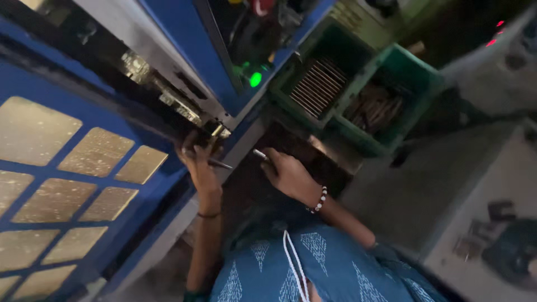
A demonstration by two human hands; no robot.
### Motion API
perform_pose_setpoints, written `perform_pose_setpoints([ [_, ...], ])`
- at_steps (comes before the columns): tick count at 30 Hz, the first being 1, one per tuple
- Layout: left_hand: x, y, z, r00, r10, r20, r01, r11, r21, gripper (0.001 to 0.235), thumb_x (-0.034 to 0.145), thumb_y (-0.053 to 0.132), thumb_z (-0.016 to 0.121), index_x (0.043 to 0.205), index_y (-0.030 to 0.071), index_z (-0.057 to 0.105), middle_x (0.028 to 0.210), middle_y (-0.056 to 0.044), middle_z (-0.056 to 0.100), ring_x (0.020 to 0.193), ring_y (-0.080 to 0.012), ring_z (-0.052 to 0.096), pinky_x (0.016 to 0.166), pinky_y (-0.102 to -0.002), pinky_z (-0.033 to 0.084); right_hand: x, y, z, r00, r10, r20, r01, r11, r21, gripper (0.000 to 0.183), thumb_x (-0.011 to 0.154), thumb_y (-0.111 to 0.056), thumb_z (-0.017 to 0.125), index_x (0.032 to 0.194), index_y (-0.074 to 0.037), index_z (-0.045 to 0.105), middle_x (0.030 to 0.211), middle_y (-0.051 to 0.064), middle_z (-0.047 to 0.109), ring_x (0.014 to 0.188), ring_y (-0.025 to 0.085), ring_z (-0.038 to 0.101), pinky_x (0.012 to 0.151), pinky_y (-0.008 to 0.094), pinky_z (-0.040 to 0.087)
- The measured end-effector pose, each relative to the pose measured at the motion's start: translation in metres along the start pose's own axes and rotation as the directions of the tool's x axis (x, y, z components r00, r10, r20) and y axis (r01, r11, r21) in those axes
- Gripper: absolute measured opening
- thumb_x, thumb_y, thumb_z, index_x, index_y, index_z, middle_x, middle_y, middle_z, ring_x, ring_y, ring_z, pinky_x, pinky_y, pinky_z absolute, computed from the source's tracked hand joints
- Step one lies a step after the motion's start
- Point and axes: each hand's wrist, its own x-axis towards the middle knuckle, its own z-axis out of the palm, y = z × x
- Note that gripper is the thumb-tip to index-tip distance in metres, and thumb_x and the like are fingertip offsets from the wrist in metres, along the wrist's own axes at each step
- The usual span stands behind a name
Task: The person operates a blue industrial machine, repeatedly inserting a metal rod into a slot, pulling a lever, and retrieving a small metal piece. They place the retrieved pieces into a green bin and continue the cycle.
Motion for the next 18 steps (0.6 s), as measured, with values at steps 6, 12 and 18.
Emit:
perform_pose_setpoints([
  [6, -0.066, -0.006, -0.034, 0.874, -0.412, 0.257, 0.462, 0.870, -0.176, 0.040, 0.109, 0.038, 0.051, 0.135, 0.008, 0.052, 0.121, -0.011, 0.066, 0.112, -0.0285, 0.064, 0.091, -0.046, 0.054, -0.064, -0.037, 0.053, 0.958, 0.176, -0.225, -0.175, 0.984, 0.024, 0.050, 0.095, -0.011, 0.064, 0.143, -0.001, 0.053, 0.108, 0.023, 0.067, 0.098, 0.041, 0.066, 0.085, 0.047, 0.054],
  [12, -0.111, -0.045, -0.047, 0.183, -0.707, 0.683, 0.952, 0.300, 0.055, 0.039, 0.106, 0.040, 0.054, 0.134, 0.012, 0.056, 0.117, -0.008, 0.068, 0.108, -0.0242, 0.067, 0.097, -0.041, 0.055, -0.121, -0.060, 0.095, 0.888, 0.101, -0.450, -0.149, 0.986, -0.073, 0.056, 0.090, -0.012, 0.070, 0.140, 0.005, 0.051, 0.123, 0.027, 0.064, 0.109, 0.043, 0.064, 0.091, 0.044, 0.053],
  [18, -0.142, -0.050, -0.022, 0.048, -0.561, 0.827, 0.966, 0.238, 0.106, 0.055, 0.110, 0.024, 0.059, 0.162, 0.015, 0.042, 0.140, -0.013, 0.060, 0.122, -0.0273, 0.061, 0.099, -0.038, 0.053, -0.178, -0.056, 0.088, 0.721, 0.392, -0.572, -0.422, 0.902, 0.086, 0.032, 0.089, -0.020, 0.076, 0.116, -0.005, 0.068, 0.105, 0.017, 0.070, 0.091, 0.033, 0.071, 0.079, 0.041, 0.058],
])
